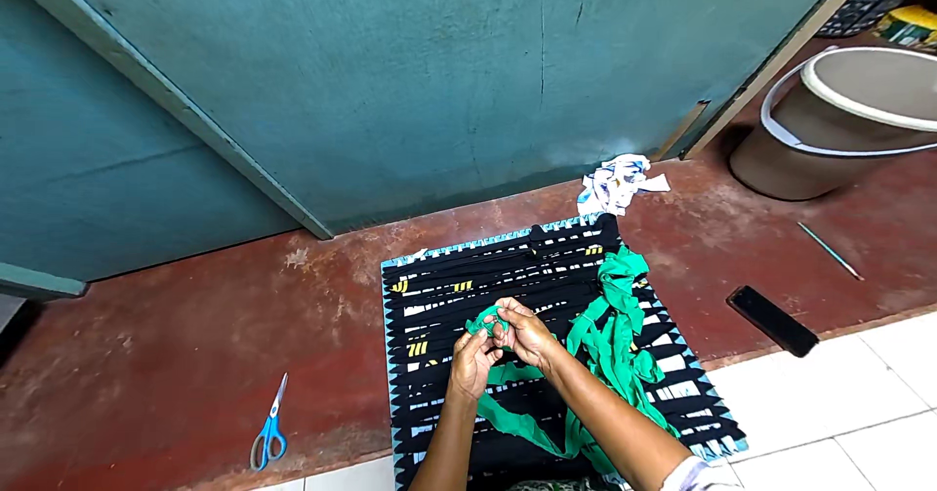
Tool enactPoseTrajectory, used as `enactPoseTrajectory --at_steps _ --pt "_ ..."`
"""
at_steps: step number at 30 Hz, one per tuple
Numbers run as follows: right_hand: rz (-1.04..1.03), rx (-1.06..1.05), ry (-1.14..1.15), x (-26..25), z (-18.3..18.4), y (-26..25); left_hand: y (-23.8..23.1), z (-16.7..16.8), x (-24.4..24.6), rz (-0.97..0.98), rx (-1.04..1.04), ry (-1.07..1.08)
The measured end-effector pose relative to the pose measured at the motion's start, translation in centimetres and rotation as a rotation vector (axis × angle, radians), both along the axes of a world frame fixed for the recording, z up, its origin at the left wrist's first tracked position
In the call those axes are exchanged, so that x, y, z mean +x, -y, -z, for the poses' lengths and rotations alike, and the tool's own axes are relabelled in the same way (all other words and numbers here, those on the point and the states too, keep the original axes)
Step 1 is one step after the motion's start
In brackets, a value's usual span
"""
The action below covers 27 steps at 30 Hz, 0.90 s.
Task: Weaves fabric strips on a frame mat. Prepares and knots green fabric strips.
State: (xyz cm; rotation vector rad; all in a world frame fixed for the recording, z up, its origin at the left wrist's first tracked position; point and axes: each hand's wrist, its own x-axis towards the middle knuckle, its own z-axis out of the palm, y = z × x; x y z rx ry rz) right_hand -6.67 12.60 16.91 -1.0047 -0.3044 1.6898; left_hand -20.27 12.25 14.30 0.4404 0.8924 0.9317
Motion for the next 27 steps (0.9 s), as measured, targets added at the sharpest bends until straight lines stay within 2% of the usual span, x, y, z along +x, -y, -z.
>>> enactPoseTrajectory --at_steps 4,8,13,16,20,23,27 --pt "-0.003 -0.012 0.048 -0.3 0.5 -0.1 -0.3 -0.3 0.5 -0.127 -0.084 -0.090" --pt "0.034 -0.136 0.028 0.0 1.1 -0.3 0.0 -0.1 0.8 -0.206 -0.113 -0.062" --pt "-0.042 -0.278 -0.003 0.6 1.3 -0.6 0.6 1.1 0.7 -0.197 -0.086 0.040" --pt "-0.108 -0.297 -0.009 0.7 1.7 -0.5 0.7 1.5 0.4 -0.151 -0.017 0.119" --pt "-0.141 -0.258 -0.029 0.7 2.1 -0.3 0.4 1.3 0.4 -0.133 -0.023 0.148" --pt "-0.107 -0.231 -0.041 0.8 2.3 0.0 0.0 1.3 0.3 -0.152 -0.048 0.079" --pt "-0.061 -0.195 -0.105 1.0 2.7 0.3 -0.4 1.0 0.4 -0.180 -0.026 -0.134"
